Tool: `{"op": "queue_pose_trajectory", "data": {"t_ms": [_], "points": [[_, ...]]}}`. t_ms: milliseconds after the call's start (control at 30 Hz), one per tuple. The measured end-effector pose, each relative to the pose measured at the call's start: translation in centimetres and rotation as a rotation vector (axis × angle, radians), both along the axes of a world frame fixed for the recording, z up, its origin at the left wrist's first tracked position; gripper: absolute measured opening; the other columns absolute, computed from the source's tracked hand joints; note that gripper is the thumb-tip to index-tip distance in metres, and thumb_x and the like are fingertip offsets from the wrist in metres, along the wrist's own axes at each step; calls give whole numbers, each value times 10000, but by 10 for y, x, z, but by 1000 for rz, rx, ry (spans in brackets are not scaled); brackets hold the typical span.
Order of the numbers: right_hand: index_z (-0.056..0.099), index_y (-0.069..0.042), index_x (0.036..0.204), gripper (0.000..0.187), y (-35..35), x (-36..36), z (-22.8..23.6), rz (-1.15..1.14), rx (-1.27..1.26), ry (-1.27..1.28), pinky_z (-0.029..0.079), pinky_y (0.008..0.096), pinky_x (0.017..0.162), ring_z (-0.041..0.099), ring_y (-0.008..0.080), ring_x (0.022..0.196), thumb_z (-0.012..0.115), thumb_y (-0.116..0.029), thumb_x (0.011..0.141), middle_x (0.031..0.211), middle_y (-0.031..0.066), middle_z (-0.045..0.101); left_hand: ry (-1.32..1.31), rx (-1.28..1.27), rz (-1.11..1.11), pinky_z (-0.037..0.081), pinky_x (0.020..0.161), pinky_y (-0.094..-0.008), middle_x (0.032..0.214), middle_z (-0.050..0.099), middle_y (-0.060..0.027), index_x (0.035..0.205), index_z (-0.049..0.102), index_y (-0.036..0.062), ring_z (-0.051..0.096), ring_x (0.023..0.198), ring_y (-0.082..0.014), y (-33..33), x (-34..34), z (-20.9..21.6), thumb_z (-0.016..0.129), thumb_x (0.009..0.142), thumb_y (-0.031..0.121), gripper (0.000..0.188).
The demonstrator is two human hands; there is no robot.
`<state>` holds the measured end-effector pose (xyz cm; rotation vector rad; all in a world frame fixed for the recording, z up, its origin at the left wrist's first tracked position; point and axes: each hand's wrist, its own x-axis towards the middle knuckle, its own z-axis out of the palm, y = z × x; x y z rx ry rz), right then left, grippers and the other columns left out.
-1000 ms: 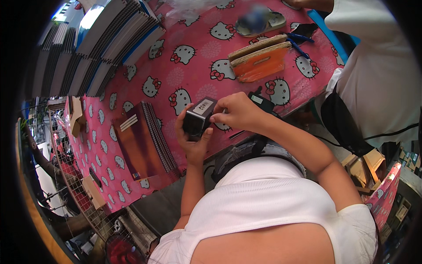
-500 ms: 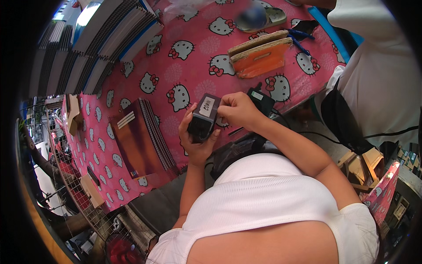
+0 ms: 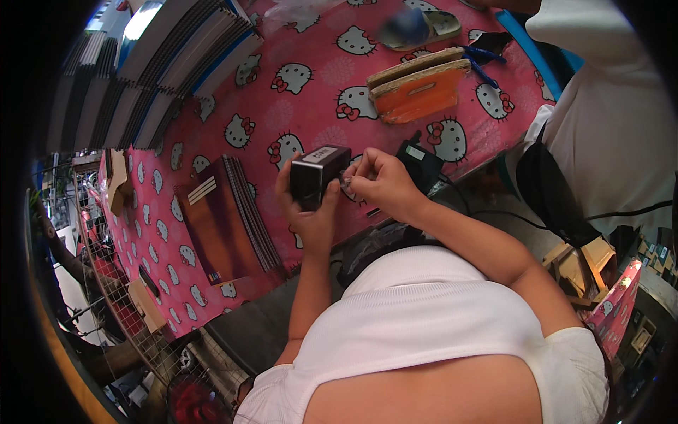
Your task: The person attaches a small device to a notebook cover using tape and then prepares several other covers by hand.
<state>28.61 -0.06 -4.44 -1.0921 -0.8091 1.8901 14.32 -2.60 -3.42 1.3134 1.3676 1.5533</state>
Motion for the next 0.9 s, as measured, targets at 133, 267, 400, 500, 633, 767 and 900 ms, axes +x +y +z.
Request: {"op": "queue_pose_trajectory", "data": {"t_ms": [133,267,400,500,633,767,900], "points": [[514,-14,831,93,-4,1,3,-59,248,-160,477,229,657,575,77,747,578,6,766,865,52,592,-79,-84,73,438,974,-329,1348,446,-154,1301,377,40,476,1184,-206,18,11,8,756,754,34,665],[574,3,867,120,-5,4,7,36,339,-280,474,229,669,585,70,751,575,-10,748,822,39,615,93,-50,166,459,924,-306,1321,465,-160,1245,381,21,491,1145,-195,37,13,7,764,741,37,633],[621,21,851,154,-9,5,1,58,516,-305,472,237,656,594,103,711,580,-25,710,762,62,626,156,-4,174,474,893,-304,1256,489,-148,1222,370,18,511,1093,-185,44,23,2,769,753,71,618],[627,24,821,146,-26,15,6,184,496,-332,470,242,642,596,123,693,564,-25,698,746,71,624,133,-39,276,479,881,-304,1229,486,-137,1219,372,21,531,1052,-188,49,26,4,774,754,90,619],[647,8,804,177,-28,47,14,311,485,-299,469,255,679,598,146,717,516,-1,686,848,90,630,21,-54,267,483,870,-300,1235,476,-138,1226,368,27,544,1026,-192,49,21,8,781,747,99,636],[643,28,744,201,-20,84,38,33,405,-39,491,292,755,618,180,765,461,57,663,927,126,632,175,-34,171,489,856,-295,1251,456,-139,1254,352,28,523,1060,-193,49,18,3,793,734,112,687],[612,49,682,217,-16,127,38,-175,345,65,512,288,759,611,165,711,406,103,639,817,148,634,121,-44,133,475,891,-305,1293,417,-153,1281,342,25,490,1128,-206,50,27,4,802,730,154,729]]}}
